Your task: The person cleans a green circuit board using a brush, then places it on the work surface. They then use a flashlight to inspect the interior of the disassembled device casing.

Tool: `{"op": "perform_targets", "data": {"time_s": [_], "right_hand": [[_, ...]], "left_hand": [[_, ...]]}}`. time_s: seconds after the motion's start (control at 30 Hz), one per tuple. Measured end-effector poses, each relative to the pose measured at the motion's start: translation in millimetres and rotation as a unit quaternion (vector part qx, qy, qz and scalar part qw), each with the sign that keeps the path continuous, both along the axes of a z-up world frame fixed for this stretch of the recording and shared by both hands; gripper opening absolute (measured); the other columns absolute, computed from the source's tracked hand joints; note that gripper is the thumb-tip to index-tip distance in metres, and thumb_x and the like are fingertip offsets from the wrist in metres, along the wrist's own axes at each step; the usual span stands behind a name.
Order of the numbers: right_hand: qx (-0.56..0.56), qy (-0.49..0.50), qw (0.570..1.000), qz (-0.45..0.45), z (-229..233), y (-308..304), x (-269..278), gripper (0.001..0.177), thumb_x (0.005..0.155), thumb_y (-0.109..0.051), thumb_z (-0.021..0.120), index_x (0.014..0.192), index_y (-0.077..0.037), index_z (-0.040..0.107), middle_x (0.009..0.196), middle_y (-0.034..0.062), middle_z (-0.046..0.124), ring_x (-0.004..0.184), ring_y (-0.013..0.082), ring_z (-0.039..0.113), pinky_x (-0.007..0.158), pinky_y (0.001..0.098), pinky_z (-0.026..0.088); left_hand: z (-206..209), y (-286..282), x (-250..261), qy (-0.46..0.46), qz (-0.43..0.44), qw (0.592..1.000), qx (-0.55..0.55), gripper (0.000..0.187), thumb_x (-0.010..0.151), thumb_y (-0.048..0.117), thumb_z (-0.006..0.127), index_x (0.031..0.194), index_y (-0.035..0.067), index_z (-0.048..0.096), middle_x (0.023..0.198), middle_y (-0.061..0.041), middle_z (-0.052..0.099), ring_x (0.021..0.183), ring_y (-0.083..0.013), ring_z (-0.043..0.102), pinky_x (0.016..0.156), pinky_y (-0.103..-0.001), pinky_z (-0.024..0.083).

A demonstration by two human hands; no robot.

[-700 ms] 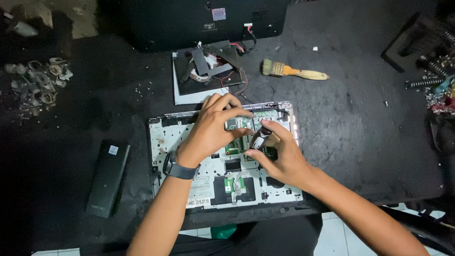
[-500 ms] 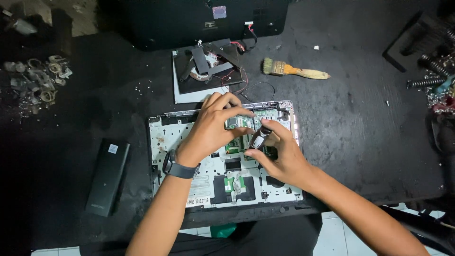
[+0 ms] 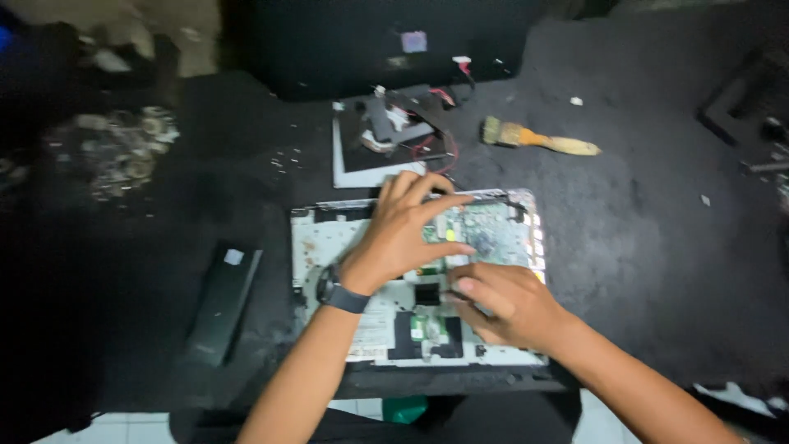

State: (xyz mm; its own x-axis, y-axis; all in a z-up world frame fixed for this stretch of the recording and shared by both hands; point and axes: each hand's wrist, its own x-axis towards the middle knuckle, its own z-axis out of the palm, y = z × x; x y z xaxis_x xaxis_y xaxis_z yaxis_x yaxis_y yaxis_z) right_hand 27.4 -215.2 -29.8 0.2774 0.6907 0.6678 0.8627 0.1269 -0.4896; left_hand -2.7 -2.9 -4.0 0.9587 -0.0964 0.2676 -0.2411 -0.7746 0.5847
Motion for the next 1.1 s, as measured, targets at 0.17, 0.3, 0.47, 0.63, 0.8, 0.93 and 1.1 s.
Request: {"op": "perform_targets", "data": {"time_s": [0.17, 0.3, 0.47, 0.63, 0.8, 0.93, 1.1], "right_hand": [[-0.04, -0.076, 0.995, 0.043, -1.8, -7.6, 7.3, 0.098, 0.095, -0.009, 0.077, 0.165, -0.024, 0.01, 0.101, 0.0146, 0.064, 0.079, 0.0234, 0.064, 0.064, 0.0315, 0.053], [-0.035, -0.065, 0.996, 0.052, 7.8, -5.2, 5.3, 0.102, 0.094, -0.001, 0.08, 0.165, -0.019, 0.009, 0.101, 0.0133, 0.064, 0.076, 0.0209, 0.064, 0.059, 0.0288, 0.053], [-0.029, -0.072, 0.997, 0.02, -3.7, -7.9, 6.6, 0.101, 0.093, -0.013, 0.083, 0.164, -0.026, 0.013, 0.101, 0.0122, 0.063, 0.071, 0.0181, 0.06, 0.059, 0.0275, 0.05], [-0.018, -0.009, 0.998, 0.061, 7.3, -3.6, 9.9, 0.091, 0.095, -0.001, 0.072, 0.163, -0.019, 0.014, 0.101, 0.0119, 0.067, 0.077, 0.0204, 0.065, 0.055, 0.0261, 0.051], [-0.048, -0.087, 0.995, 0.009, -7.9, -8.5, 9.1, 0.101, 0.095, -0.014, 0.086, 0.164, -0.024, 0.013, 0.096, 0.0069, 0.056, 0.064, 0.0146, 0.049, 0.052, 0.0265, 0.043], [-0.016, -0.052, 0.997, 0.049, 4.3, -4.2, 8.1, 0.092, 0.097, -0.006, 0.076, 0.163, -0.022, 0.013, 0.103, 0.0126, 0.066, 0.08, 0.021, 0.066, 0.062, 0.0277, 0.056], [-0.044, 0.0, 0.997, 0.066, 5.6, -6.9, 6.6, 0.093, 0.095, -0.001, 0.067, 0.165, -0.024, 0.01, 0.103, 0.012, 0.068, 0.082, 0.0237, 0.066, 0.061, 0.0292, 0.055]], "left_hand": [[2.5, 2.2, -3.8, 0.025, -0.009, 1.0, 0.01, 0.057, 0.085, 0.054, 0.071, 0.133, 0.026, 0.061, 0.124, -0.002, 0.054, 0.112, -0.0265, 0.045, 0.097, -0.043, 0.036], [0.4, 0.8, -3.1, 0.038, -0.012, 0.999, -0.009, 0.057, 0.085, 0.054, 0.072, 0.135, 0.028, 0.06, 0.126, -0.001, 0.053, 0.114, -0.0264, 0.044, 0.103, -0.046, 0.036], [1.7, 0.8, -2.0, 0.052, -0.01, 0.999, -0.011, 0.057, 0.084, 0.054, 0.072, 0.134, 0.029, 0.06, 0.126, -0.001, 0.052, 0.113, -0.026, 0.044, 0.102, -0.045, 0.035], [5.1, 1.8, -1.6, 0.061, -0.015, 0.998, -0.026, 0.056, 0.084, 0.053, 0.071, 0.134, 0.028, 0.06, 0.126, -0.001, 0.052, 0.116, -0.0268, 0.044, 0.105, -0.049, 0.034], [14.6, 0.8, -1.2, 0.089, -0.021, 0.995, -0.035, 0.055, 0.085, 0.045, 0.074, 0.135, 0.026, 0.059, 0.125, -0.002, 0.052, 0.117, -0.0272, 0.043, 0.105, -0.049, 0.034], [15.9, 0.6, 0.7, 0.1, -0.019, 0.994, -0.032, 0.058, 0.083, 0.05, 0.073, 0.135, 0.026, 0.059, 0.125, -0.001, 0.052, 0.117, -0.0263, 0.043, 0.106, -0.048, 0.034], [14.5, 1.2, -0.8, 0.086, -0.02, 0.996, -0.035, 0.058, 0.084, 0.049, 0.074, 0.135, 0.026, 0.059, 0.125, 0.0, 0.052, 0.114, -0.0255, 0.042, 0.103, -0.046, 0.035]]}}
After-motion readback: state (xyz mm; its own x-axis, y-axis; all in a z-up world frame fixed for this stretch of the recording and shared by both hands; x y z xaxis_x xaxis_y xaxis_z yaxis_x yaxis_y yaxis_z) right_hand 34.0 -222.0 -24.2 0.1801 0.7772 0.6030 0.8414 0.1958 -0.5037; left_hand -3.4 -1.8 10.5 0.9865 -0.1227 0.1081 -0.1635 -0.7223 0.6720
